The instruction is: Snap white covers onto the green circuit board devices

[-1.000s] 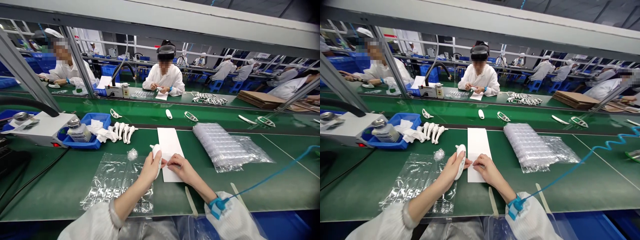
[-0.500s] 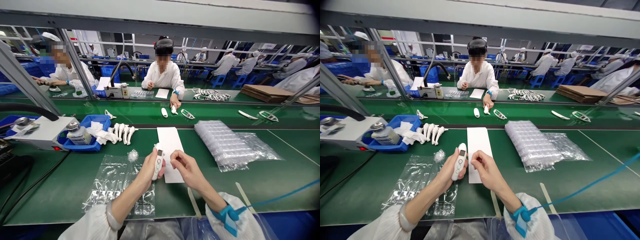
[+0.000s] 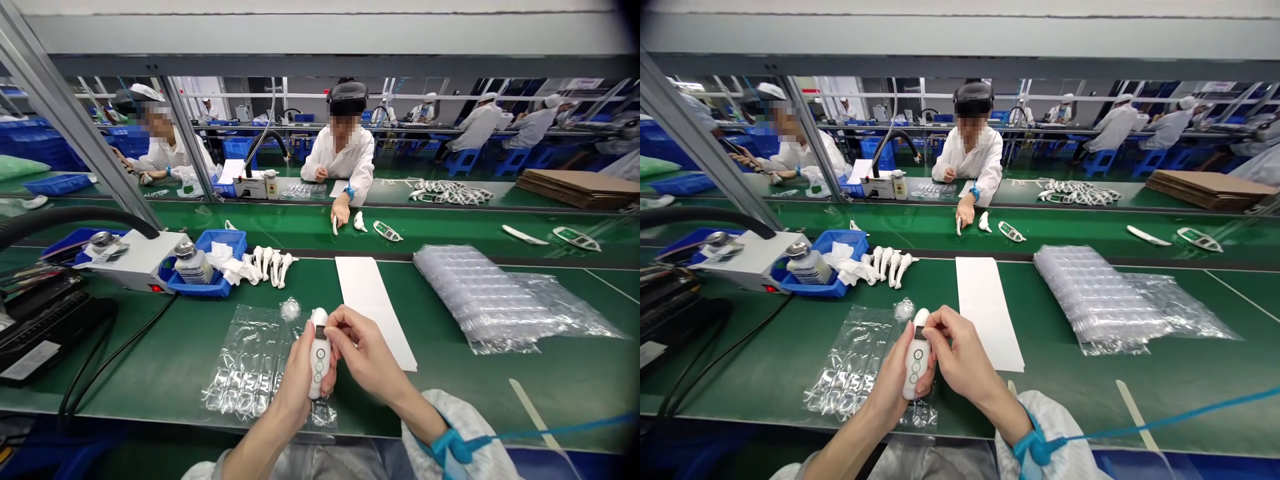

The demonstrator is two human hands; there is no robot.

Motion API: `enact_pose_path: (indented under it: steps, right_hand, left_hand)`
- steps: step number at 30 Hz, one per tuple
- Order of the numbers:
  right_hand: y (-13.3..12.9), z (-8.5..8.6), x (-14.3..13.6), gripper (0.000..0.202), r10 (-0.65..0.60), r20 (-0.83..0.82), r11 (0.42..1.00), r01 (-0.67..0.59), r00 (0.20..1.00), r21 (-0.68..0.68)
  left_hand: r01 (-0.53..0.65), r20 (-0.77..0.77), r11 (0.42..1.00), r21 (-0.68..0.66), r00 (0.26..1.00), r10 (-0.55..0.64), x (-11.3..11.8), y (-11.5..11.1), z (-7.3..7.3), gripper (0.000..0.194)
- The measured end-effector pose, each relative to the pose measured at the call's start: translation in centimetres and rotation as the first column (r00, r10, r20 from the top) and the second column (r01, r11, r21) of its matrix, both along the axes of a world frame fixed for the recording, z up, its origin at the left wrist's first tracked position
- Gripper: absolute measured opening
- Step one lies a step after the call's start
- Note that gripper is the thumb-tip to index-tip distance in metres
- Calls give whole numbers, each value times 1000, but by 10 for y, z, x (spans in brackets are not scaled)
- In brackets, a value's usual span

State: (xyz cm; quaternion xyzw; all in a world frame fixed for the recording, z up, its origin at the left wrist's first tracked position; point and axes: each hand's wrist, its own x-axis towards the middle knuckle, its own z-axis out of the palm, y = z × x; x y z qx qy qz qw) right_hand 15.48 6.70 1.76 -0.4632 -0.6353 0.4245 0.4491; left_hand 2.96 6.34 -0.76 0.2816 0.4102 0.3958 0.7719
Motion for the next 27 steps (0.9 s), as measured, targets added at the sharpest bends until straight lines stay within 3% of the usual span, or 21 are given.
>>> enact_pose_path:
  steps: [12, 20, 27]
  right_hand:
    - [-1, -7, -10, 17, -7, -31, 1000, 7, 999, -15]
    - [-7, -10, -15, 18, -60, 92, 996, 54, 994, 65]
    - [-2, -17, -19, 20, -92, -93, 990, 81, 991, -117]
  left_hand:
    - [-32, 28, 999, -23, 999, 33, -5, -4, -2, 59]
    - [-55, 15, 998, 34, 998, 55, -8, -7, -4, 61]
    - [-29, -20, 983, 182, 999, 33, -19, -12, -7, 39]
